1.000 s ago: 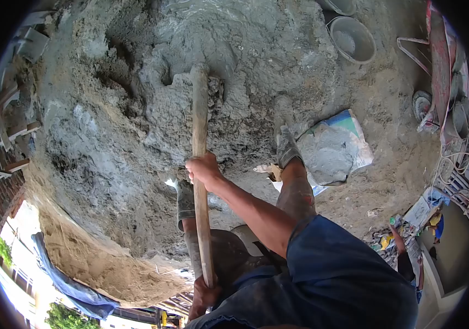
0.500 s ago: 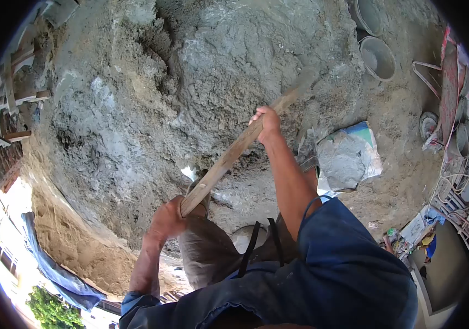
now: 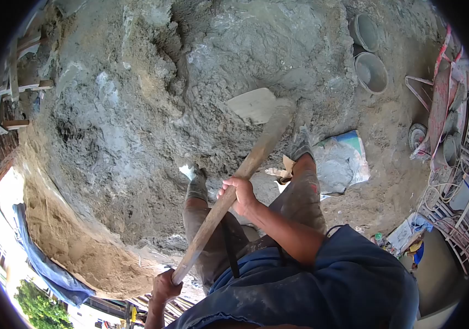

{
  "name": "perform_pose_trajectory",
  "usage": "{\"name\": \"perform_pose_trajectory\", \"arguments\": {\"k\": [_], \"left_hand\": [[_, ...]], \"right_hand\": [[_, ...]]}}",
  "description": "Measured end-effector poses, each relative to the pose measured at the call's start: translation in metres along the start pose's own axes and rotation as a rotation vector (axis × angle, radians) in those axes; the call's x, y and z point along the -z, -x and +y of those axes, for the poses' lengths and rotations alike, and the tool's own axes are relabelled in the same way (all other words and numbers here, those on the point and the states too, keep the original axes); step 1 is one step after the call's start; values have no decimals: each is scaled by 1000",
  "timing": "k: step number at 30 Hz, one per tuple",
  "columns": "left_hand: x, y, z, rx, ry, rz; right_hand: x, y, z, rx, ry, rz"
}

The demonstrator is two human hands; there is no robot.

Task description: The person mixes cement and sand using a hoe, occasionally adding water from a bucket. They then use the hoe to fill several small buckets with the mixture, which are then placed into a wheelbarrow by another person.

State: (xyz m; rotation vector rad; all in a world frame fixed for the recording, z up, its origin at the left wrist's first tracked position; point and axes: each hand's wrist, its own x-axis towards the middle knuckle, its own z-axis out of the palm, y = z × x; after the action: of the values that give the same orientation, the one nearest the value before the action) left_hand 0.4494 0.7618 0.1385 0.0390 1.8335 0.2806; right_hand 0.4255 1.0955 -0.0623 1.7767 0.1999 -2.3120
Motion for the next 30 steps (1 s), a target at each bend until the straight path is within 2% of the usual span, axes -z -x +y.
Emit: {"name": "perform_pose_trajectory", "arguments": {"k": [1, 3, 5, 7, 11, 13, 15, 16, 18, 20, 21, 22, 23, 24, 26, 27, 29, 30], "left_hand": [[-10, -20, 37, 64, 13, -23], [-32, -66, 78, 138, 218, -38], [-48, -98, 101, 44, 318, -23], [-47, -122, 145, 47, 250, -13], [-47, -216, 220, -336, 283, 144], [-36, -270, 268, -372, 254, 185], [-13, -283, 307, -413, 296, 160], [-1, -264, 313, -406, 297, 167], [11, -204, 308, -197, 253, 4], [10, -154, 277, -128, 242, -47], [23, -141, 271, -125, 239, -38], [38, -119, 269, -92, 255, -114], [49, -92, 268, -46, 274, -189], [58, -76, 271, -37, 272, -172], [73, -54, 286, -308, 362, -63], [83, -45, 299, -313, 359, -44], [106, -34, 333, -385, 625, -201], [112, -30, 349, -380, 624, -195]], "right_hand": [[4, -34, -20, -53, 49, 14], [-10, -89, -55, -2, 151, 172], [-21, -100, -92, 152, 235, 187], [-30, -84, -146, 267, 260, 159], [-53, -66, -282, 541, 301, 92], [-64, -90, -351, 713, 380, 173], [-75, -112, -389, 833, 491, 301], [-74, -117, -379, 828, 494, 294], [-63, -128, -341, 542, 594, 341], [-41, -142, -276, 414, 561, 315], [-44, -132, -251, 382, 544, 284], [-39, -124, -228, 336, 529, 261], [-28, -121, -211, 310, 532, 257], [-17, -127, -205, 206, 488, 164], [-15, -110, -209, 74, 454, -12], [-17, -97, -213, 80, 459, -30], [-24, -82, -225, 80, 396, -60], [-24, -75, -235, 34, 374, -89]]}}
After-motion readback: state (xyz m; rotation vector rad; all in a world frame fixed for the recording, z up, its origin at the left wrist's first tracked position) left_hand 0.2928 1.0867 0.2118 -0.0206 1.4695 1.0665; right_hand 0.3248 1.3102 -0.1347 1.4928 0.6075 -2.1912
